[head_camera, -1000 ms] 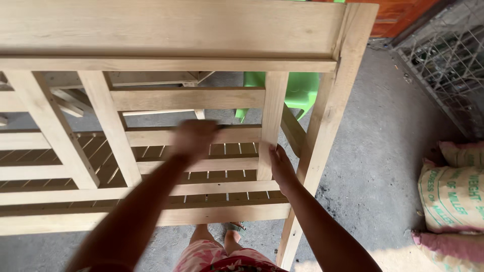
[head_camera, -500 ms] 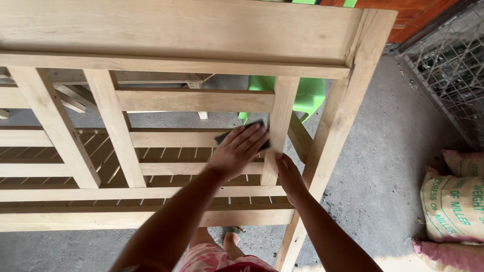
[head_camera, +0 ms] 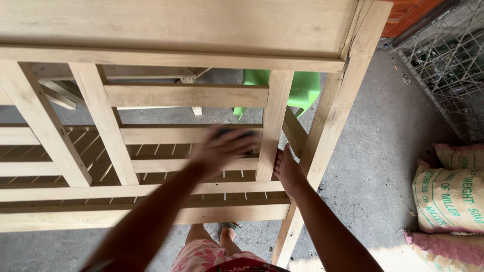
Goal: The person sands a wooden frame using a sanding block. They systematically smooth the horizontal slats and vertical supports of the frame, moving the sanding block back and forth along the grain.
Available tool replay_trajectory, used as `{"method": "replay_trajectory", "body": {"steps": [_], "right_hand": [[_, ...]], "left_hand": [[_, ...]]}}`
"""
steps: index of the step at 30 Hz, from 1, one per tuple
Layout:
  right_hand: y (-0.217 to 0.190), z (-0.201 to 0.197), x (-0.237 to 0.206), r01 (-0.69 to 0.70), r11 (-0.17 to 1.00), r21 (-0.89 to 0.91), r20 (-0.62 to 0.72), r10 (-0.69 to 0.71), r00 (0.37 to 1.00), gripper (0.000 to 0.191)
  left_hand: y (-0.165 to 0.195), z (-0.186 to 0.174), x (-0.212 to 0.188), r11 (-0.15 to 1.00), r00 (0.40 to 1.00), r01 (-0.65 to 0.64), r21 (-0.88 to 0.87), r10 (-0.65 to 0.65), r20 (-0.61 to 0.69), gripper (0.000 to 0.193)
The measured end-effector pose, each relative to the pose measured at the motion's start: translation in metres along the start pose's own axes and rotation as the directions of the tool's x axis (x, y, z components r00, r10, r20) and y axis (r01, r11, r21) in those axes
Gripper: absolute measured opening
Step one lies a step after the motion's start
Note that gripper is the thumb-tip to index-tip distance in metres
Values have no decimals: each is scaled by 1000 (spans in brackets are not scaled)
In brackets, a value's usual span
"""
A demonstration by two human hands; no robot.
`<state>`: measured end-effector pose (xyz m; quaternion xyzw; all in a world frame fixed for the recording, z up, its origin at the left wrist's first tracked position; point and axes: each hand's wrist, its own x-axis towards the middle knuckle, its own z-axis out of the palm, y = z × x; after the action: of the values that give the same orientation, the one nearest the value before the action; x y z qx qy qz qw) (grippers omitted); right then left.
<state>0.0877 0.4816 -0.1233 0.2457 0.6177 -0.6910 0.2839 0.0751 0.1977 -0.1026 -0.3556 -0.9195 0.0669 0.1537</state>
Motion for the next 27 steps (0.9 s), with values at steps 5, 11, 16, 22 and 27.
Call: {"method": "replay_trajectory", "body": {"steps": [5,11,16,22,27], "right_hand": [[1,-2,-6,-44,987,151,51,37,998,95],[15,-1,-5,16,985,170,26,-21,999,89],[16,8,-9,9,990,142,-13,-7,1000,84],[16,21,-8,24,991,130,-85,-13,996,77],[21,19,-9,9,996,92,-104,1,995,76]], "left_hand": [[3,-20,6,991,997,-75,-109,75,-1,65],[-65,-49,-117,-98,590,762,-640,-303,749,38],[-12,-13,-77,610,876,453,-651,-439,199,35],[62,5,-22,759,940,217,-614,-332,-79,35],[-41,-29,-145,849,941,286,-445,-336,-37,39]]}}
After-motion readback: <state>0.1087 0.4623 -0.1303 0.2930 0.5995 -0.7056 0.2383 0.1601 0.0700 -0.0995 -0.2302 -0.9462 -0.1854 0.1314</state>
